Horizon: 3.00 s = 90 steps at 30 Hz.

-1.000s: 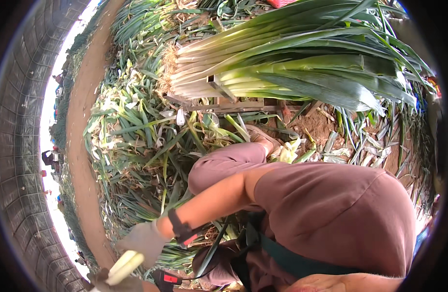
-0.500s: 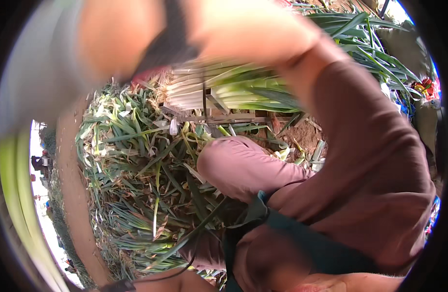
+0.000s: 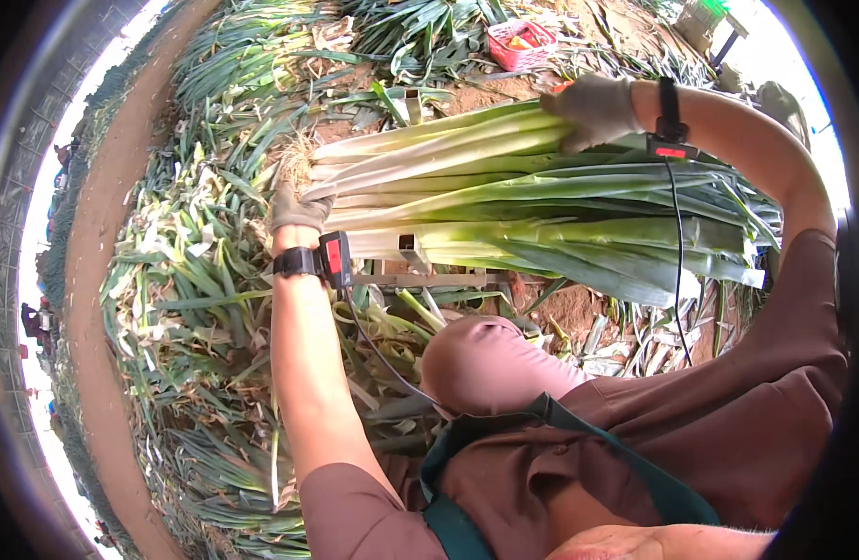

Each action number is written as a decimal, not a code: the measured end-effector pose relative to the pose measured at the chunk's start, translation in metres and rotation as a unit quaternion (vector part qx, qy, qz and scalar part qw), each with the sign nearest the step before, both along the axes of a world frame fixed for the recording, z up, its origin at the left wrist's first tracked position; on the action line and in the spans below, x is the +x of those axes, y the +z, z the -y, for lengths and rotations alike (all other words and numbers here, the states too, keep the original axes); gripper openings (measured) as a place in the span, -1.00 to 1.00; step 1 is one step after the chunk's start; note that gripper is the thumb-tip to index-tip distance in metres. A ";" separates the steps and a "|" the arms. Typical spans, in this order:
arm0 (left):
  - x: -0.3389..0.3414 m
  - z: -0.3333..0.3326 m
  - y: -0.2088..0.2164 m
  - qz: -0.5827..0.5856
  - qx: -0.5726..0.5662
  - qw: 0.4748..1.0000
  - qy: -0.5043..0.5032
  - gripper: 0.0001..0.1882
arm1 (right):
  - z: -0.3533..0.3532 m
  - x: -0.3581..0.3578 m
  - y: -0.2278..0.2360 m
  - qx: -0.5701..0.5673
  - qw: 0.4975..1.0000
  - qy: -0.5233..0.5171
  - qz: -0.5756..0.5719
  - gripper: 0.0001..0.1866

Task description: Cleaning and trimming leeks in an agricultural setting.

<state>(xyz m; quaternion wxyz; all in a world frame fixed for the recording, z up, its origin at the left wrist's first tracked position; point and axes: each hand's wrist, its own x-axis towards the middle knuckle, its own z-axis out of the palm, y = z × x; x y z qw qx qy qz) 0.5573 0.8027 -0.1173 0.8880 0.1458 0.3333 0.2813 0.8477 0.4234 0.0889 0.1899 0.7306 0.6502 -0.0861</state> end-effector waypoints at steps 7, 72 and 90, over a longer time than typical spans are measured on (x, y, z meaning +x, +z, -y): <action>-0.016 -0.016 -0.057 -0.192 0.068 0.975 -0.091 -0.72 | -0.035 -0.013 -0.054 -0.124 0.985 -0.062 -0.106 -0.31; -0.448 0.443 -0.242 -0.306 0.102 0.938 -0.123 -0.15 | -0.129 -0.394 -0.442 -0.106 0.990 0.029 -0.088 -0.47; -0.614 0.158 0.017 -0.612 0.387 0.679 0.122 -0.65 | -0.384 -0.500 -0.295 0.242 0.927 0.198 -0.207 -0.59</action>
